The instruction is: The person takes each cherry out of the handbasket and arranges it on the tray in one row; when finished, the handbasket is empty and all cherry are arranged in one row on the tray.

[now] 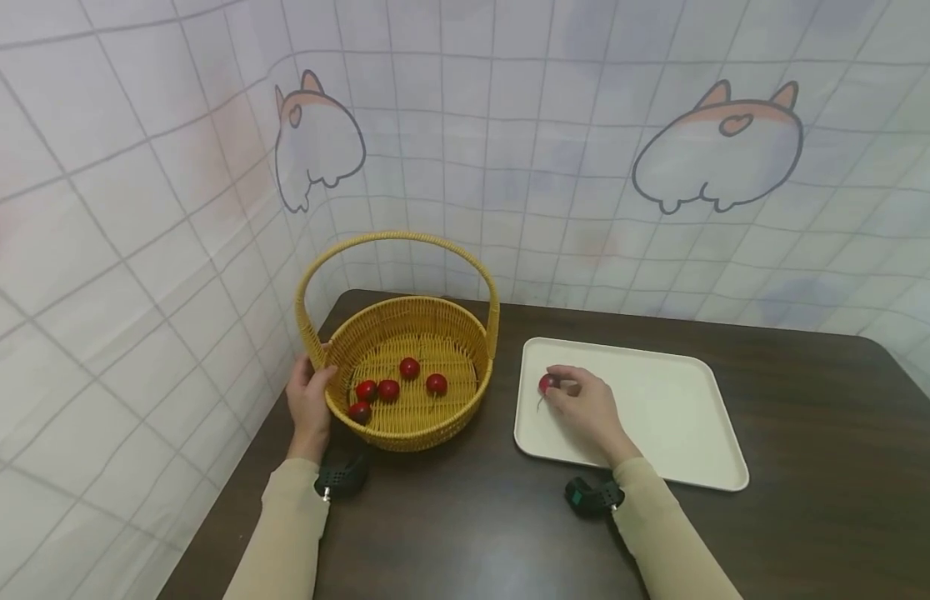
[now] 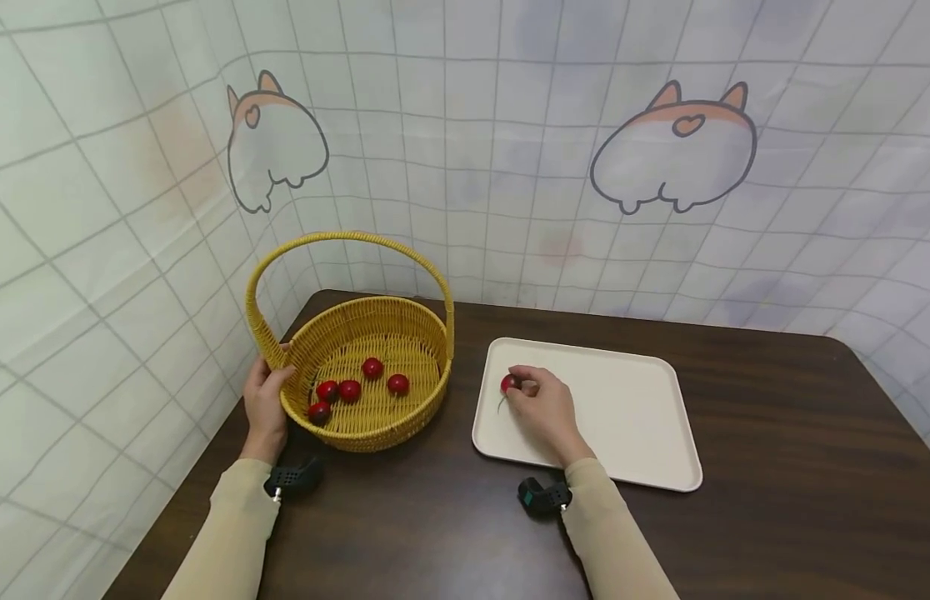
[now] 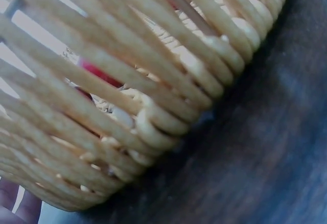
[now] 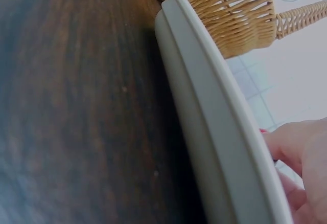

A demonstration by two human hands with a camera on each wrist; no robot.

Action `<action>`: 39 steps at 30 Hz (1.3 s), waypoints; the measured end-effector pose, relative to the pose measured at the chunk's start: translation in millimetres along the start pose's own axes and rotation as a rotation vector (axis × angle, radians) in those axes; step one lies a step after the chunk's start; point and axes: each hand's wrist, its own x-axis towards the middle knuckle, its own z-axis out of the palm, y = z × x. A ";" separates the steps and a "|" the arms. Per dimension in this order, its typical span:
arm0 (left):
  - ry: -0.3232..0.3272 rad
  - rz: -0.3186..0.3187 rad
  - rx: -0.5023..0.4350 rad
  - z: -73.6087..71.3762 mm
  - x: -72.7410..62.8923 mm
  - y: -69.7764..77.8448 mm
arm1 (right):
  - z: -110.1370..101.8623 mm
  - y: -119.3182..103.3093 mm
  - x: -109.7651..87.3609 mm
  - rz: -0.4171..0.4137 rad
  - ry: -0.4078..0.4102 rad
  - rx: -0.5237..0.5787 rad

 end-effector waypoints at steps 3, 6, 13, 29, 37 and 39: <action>0.010 -0.009 0.006 -2.0 -0.2 0.9 | 2.5 -2.4 -2.2 0.021 -0.019 0.010; 0.002 -0.012 0.009 -4.9 0.3 2.8 | 5.7 -5.1 -3.6 0.028 -0.024 0.006; -0.048 0.002 0.045 -4.3 -5.3 21.6 | 7.6 -11.7 -2.7 0.004 -0.012 0.005; -0.036 0.039 0.013 -10.2 5.4 -4.5 | 4.2 -18.4 -2.7 0.018 0.116 0.084; -0.083 0.045 0.047 -1.9 -7.8 23.1 | 6.4 -47.9 -15.2 -0.123 0.201 0.168; -0.094 0.050 0.053 -1.8 -8.4 23.0 | 10.4 -59.0 -18.4 -0.184 0.197 0.220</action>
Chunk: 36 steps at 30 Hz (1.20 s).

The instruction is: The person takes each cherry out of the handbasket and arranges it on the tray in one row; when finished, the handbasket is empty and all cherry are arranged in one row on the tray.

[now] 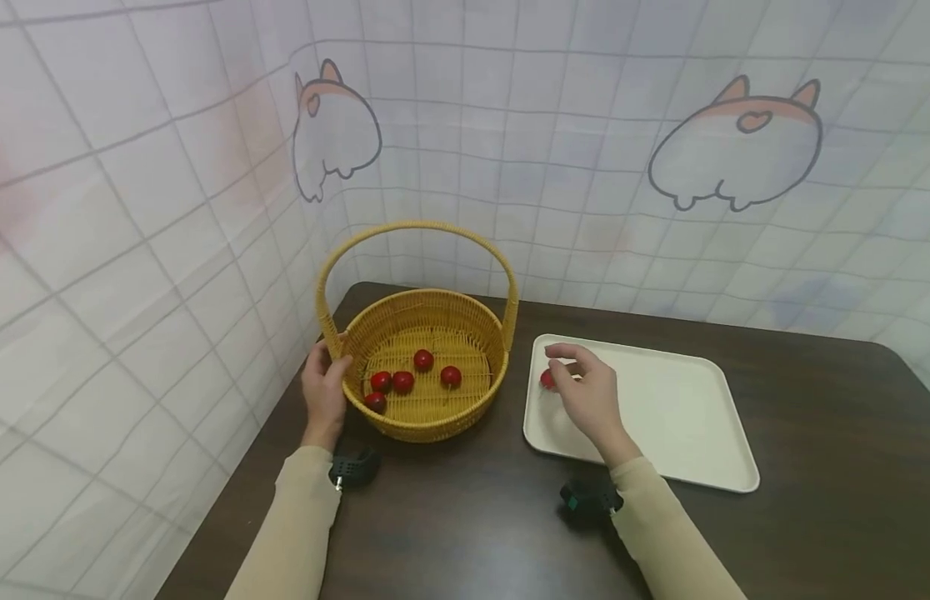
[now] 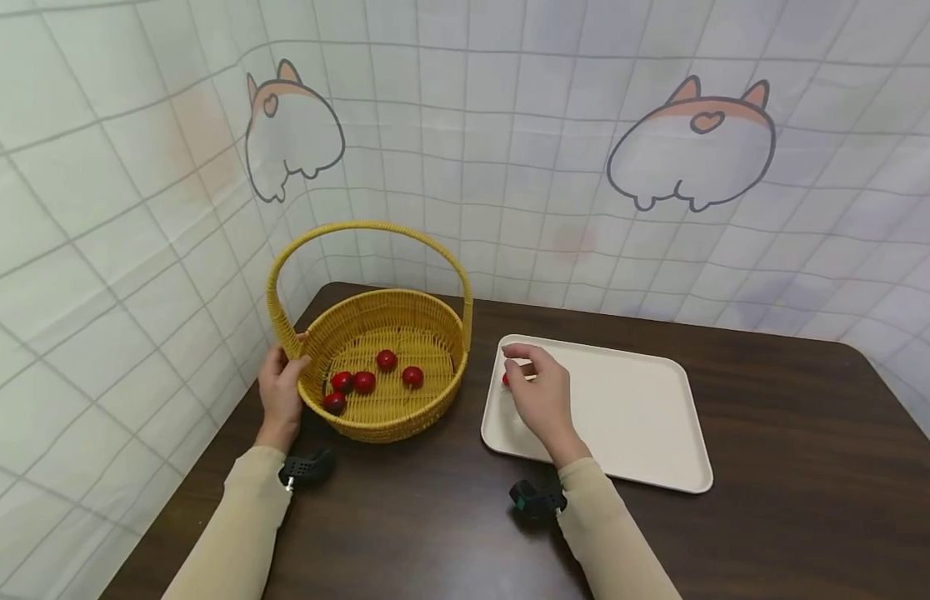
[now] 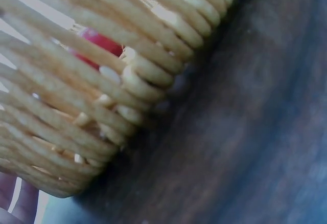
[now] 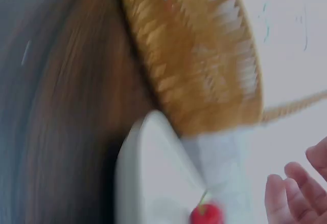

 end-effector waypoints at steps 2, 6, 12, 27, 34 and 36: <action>-0.010 -0.002 0.011 -0.3 0.4 1.4 | 6.4 -12.9 -2.7 -0.050 -0.028 0.041; -0.020 -0.008 0.029 -1.7 -0.6 4.0 | 25.0 -36.2 -9.7 -0.107 -0.124 0.103; -0.010 -0.009 0.059 -2.4 -4.1 4.2 | 60.6 -58.4 -5.8 -0.104 -0.265 0.069; -0.044 0.022 0.052 -1.2 0.8 4.2 | 108.7 -63.4 39.5 -0.076 -0.543 -0.631; -0.029 0.028 0.056 -1.8 -0.1 3.4 | 113.6 -65.1 37.9 -0.055 -0.598 -0.715; -0.028 0.033 0.056 -2.4 -0.4 2.8 | 114.4 -64.9 36.9 -0.055 -0.600 -0.713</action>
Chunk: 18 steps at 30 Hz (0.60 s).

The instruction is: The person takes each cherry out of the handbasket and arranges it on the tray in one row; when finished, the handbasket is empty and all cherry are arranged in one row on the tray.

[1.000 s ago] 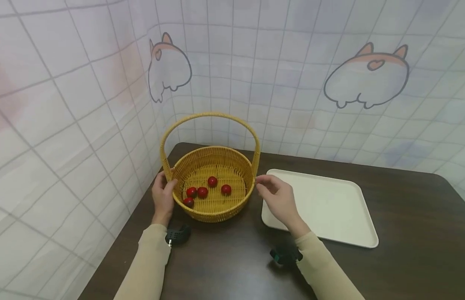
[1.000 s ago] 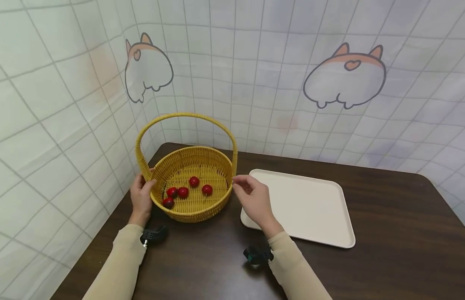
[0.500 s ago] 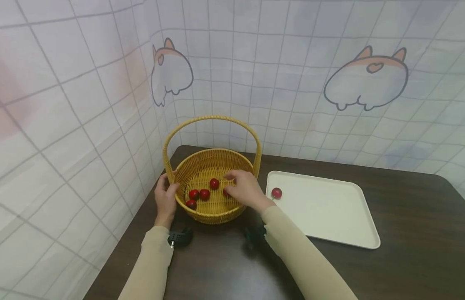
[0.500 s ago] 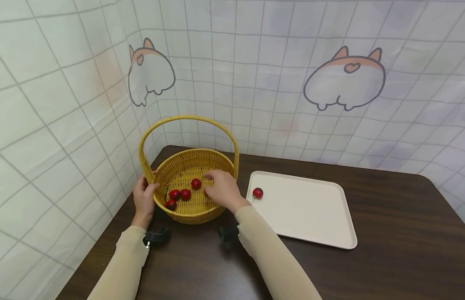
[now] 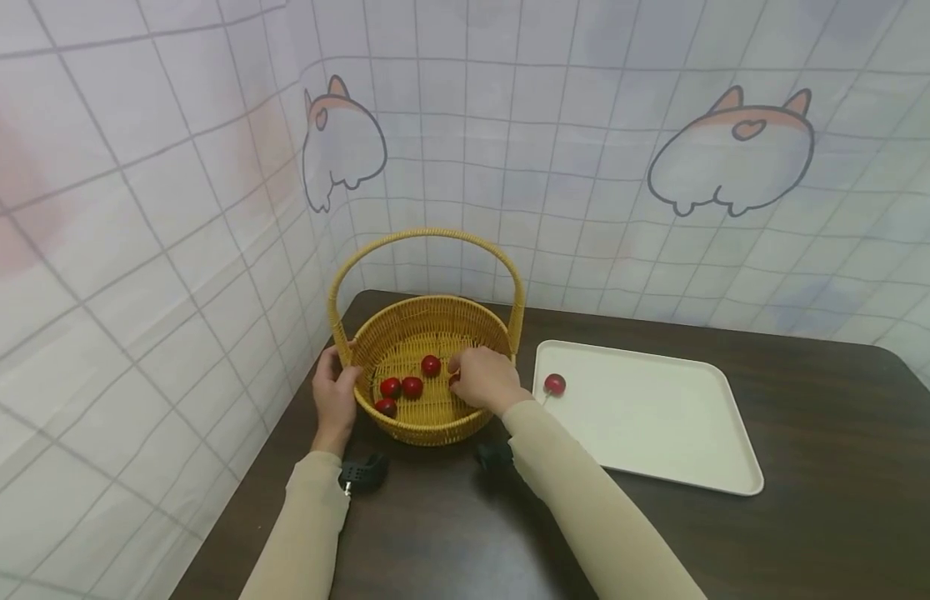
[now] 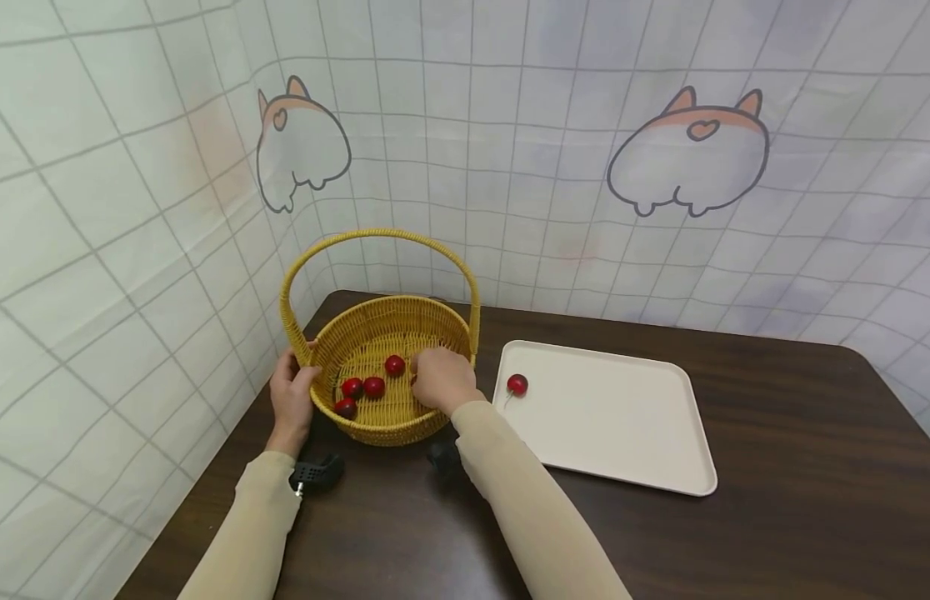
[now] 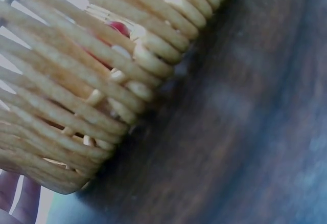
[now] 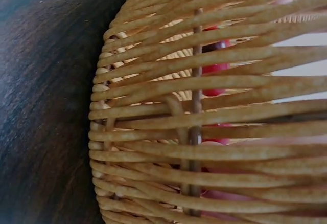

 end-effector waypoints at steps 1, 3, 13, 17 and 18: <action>0.000 0.004 0.000 0.3 -0.2 -0.3 | 0.4 0.6 -0.4 0.000 0.002 -0.001; -0.002 0.009 -0.001 0.8 -1.2 -0.9 | 1.5 2.0 -1.4 -0.009 0.007 0.008; 0.000 -0.013 -0.007 0.9 -1.7 -1.1 | 5.5 14.1 -16.0 -0.153 0.327 0.401; -0.001 -0.022 -0.018 0.6 0.0 -0.5 | 1.8 22.9 -33.3 -0.187 0.411 0.682; -0.001 -0.024 -0.016 0.7 0.8 0.1 | 0.4 25.7 -38.3 -0.183 0.417 0.736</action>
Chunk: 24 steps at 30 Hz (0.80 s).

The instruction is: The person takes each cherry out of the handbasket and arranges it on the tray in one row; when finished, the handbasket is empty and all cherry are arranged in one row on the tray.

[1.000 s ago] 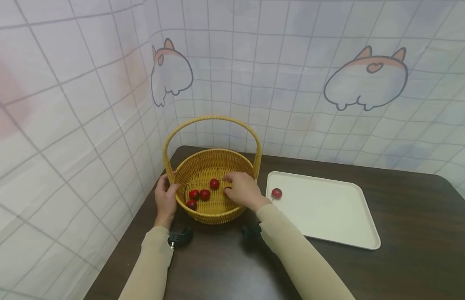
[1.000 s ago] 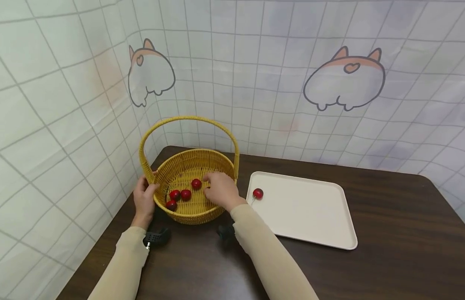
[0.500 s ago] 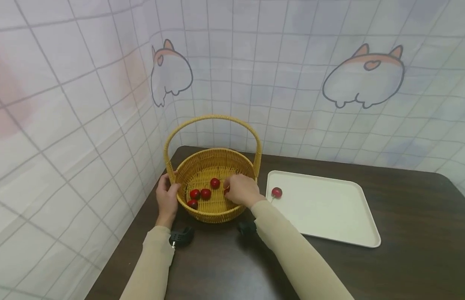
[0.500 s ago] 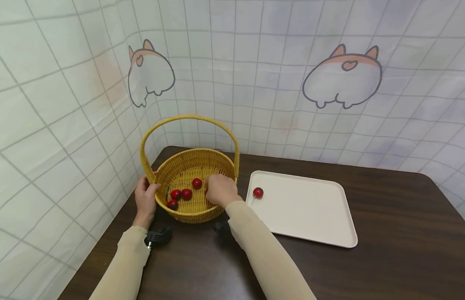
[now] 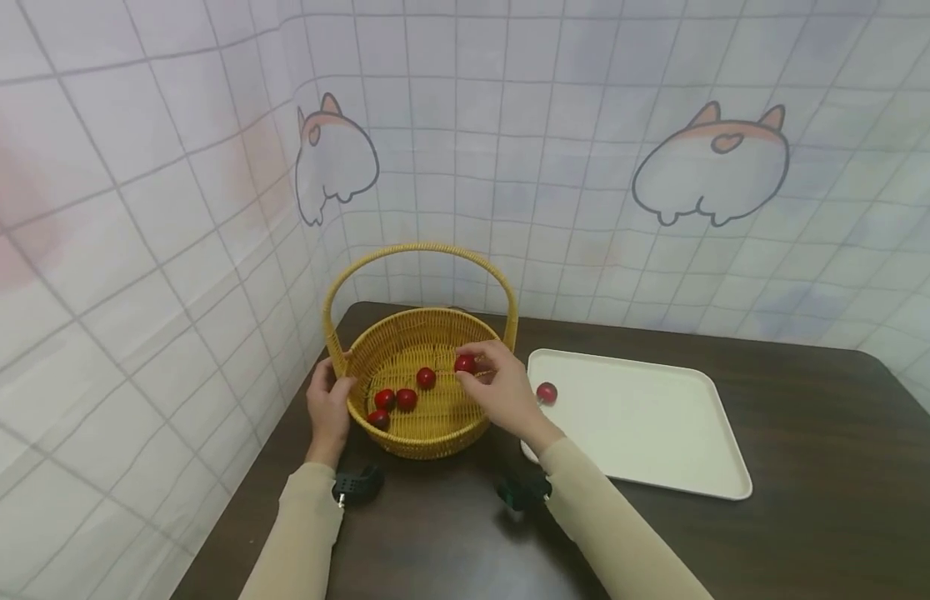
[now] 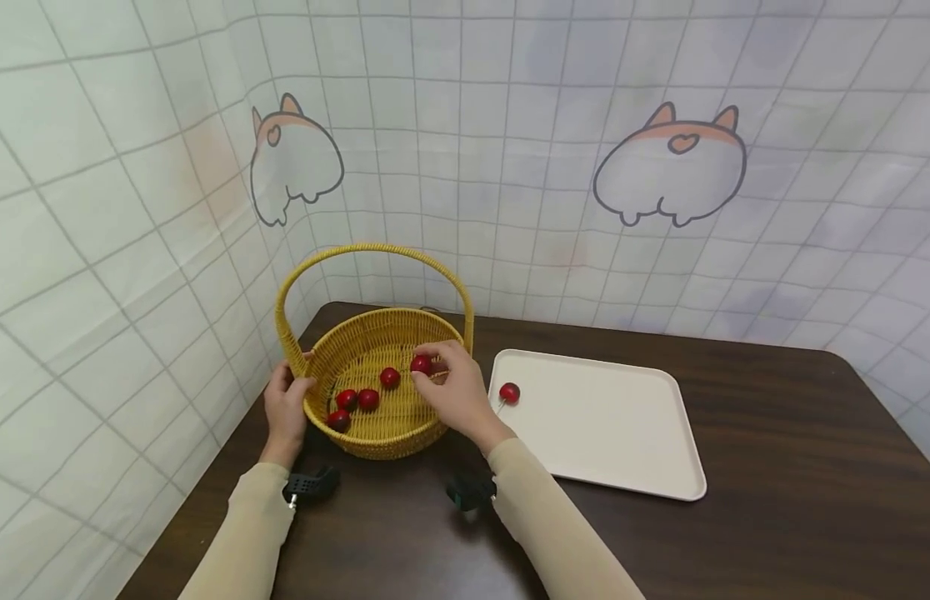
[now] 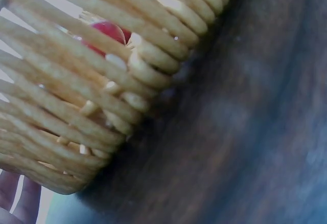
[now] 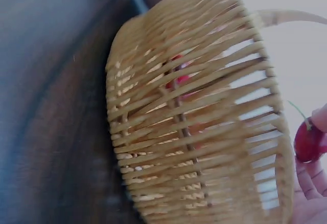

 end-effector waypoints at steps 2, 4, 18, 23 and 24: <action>0.001 -0.002 0.005 -0.7 -0.2 -0.7 | -8.7 0.8 -9.6 0.020 0.008 0.097; 0.001 -0.002 0.006 -0.9 0.3 -1.6 | -18.8 -2.1 -19.2 0.036 0.007 0.175; 0.010 -0.005 -0.039 0.0 0.9 -3.1 | -80.8 42.6 -46.9 0.104 0.240 0.089; 0.010 -0.009 -0.025 1.2 1.1 -2.6 | -99.9 67.5 -48.3 0.215 0.287 -0.062; 0.010 -0.006 -0.024 1.6 1.3 -2.1 | -102.9 70.6 -48.8 0.245 0.281 -0.090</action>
